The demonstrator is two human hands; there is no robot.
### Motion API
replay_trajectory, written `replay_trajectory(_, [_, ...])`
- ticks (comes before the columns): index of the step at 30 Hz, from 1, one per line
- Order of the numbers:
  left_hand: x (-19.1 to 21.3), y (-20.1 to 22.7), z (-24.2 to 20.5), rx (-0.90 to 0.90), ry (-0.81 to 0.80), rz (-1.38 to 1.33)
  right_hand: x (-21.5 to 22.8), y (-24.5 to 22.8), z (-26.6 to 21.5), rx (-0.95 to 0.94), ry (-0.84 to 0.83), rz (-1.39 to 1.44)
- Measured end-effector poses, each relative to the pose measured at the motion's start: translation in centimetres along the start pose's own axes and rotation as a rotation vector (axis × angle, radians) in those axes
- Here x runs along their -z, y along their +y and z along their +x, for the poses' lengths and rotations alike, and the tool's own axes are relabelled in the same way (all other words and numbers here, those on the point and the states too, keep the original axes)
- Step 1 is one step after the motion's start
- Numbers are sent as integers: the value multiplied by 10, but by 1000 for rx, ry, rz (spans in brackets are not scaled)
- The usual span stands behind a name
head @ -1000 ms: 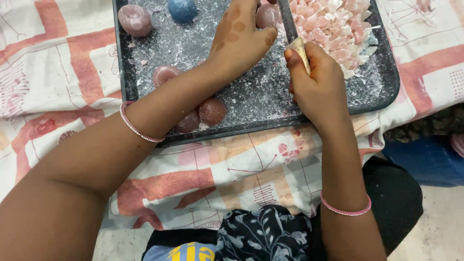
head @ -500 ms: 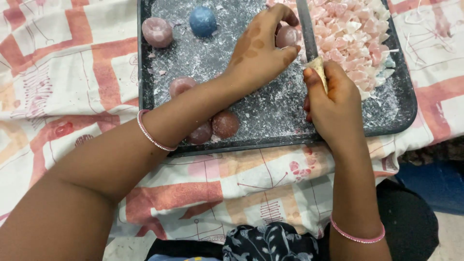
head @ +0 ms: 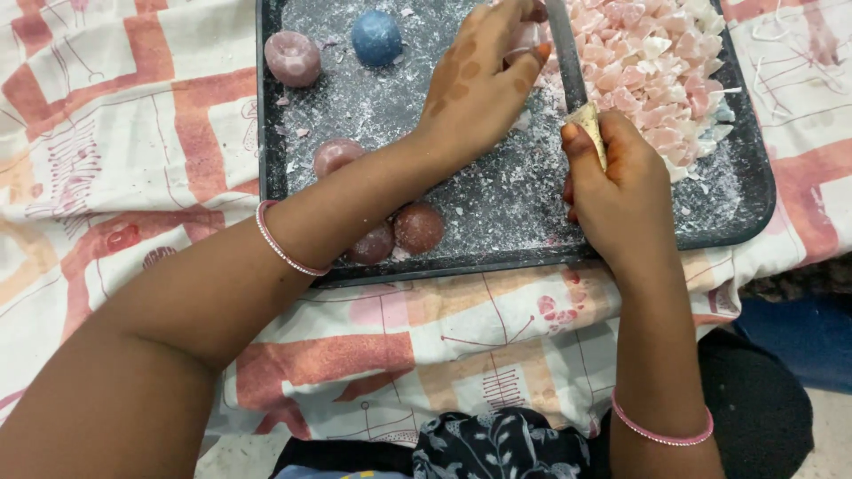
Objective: Shaving small colored soap or wax blocks into thin flakes using a knife on a tray.
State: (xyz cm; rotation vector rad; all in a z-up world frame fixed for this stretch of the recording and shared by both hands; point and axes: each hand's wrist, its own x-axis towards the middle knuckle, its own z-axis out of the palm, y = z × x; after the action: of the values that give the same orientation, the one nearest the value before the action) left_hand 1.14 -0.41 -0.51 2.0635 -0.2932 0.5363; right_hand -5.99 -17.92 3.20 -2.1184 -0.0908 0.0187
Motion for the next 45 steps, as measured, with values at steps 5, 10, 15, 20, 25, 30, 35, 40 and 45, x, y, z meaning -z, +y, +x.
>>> replay_trajectory(5, [-8,-17,0,-16,69,-26,0,3,0,-2,-11,11])
replay_trajectory(10, [-12,-19,3,-15,75,-12,0,-1,-2,5,4,-4])
replay_trajectory(15, [-8,-7,5,153,-166,-431,2,32,-2,296,137,67])
replay_trajectory(20, [-5,1,0,-102,-182,-453,1,24,1,550,212,88])
replay_trajectory(25, [-7,-3,1,-87,-329,-805,3,16,6,578,289,141])
replay_trajectory(30, [-1,8,2,14,-337,-923,0,20,13,570,407,58])
replay_trajectory(35, [-6,4,-2,50,-386,-946,-2,-7,9,448,471,-160])
replay_trajectory(40, [-6,8,-3,63,-450,-925,1,2,8,484,552,-323])
replay_trajectory(45, [0,15,-4,61,-401,-860,0,-5,9,522,584,-407])
